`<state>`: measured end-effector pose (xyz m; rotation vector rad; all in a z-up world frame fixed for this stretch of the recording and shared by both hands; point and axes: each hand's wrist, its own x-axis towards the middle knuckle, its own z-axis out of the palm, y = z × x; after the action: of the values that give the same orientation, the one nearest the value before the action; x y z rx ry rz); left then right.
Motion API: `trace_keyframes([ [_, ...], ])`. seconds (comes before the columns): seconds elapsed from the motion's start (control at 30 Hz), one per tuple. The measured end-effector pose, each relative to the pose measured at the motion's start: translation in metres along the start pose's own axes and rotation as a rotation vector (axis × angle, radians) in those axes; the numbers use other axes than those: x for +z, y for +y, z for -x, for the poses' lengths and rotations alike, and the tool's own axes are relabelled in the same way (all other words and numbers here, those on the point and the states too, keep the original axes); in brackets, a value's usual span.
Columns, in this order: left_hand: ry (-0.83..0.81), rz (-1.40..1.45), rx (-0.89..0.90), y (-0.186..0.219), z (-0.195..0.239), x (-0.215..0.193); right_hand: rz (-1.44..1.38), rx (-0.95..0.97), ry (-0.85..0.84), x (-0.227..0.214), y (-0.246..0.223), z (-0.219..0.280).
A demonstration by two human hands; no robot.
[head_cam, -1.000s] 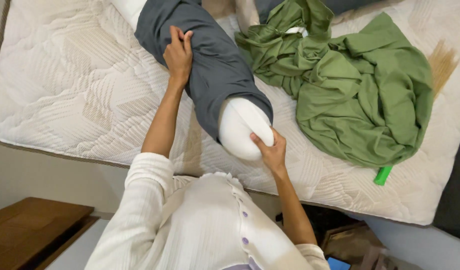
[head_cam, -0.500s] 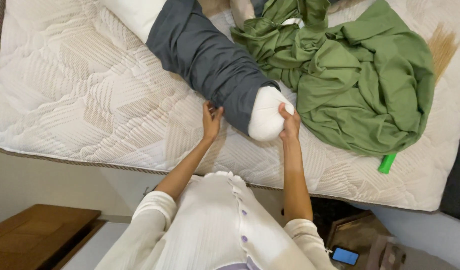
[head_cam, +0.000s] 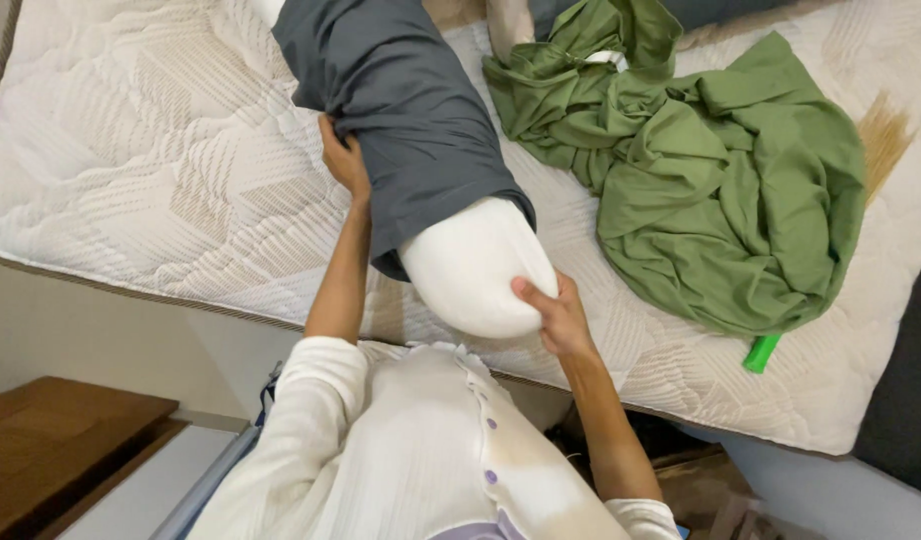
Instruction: Put a pillowcase on a bolster pillow and tidy the bed linens using a broom.
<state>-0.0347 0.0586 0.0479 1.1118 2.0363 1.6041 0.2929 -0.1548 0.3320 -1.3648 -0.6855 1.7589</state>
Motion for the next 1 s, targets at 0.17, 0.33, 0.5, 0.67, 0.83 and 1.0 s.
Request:
trace_keyframes([
  [0.17, -0.209, -0.205, -0.056, 0.033, -0.024, -0.017, 0.275, -0.104, 0.042, -0.017, -0.009, -0.017],
  [0.33, -0.719, -0.588, 0.026, 0.024, 0.024, 0.003, 1.06, -0.456, 0.257, -0.057, -0.029, -0.046],
  [0.5, -0.803, -0.371, 0.347, 0.19, 0.11, -0.033, 1.498, -0.715, 0.265, -0.092, 0.04, -0.067],
  [0.67, -0.929, -0.351, 0.484, 0.223, 0.164, -0.004, 1.168, -0.617, 0.427, -0.087, 0.095, -0.052],
  [0.83, -0.96, -0.383, 0.635, 0.194, 0.193, 0.023, 0.773, -0.67, 0.666, -0.085, 0.107, -0.055],
  [1.0, -1.202, -0.266, 0.729, 0.202, 0.253, 0.009, 0.342, -0.486, 0.669, -0.116, 0.125, -0.099],
])
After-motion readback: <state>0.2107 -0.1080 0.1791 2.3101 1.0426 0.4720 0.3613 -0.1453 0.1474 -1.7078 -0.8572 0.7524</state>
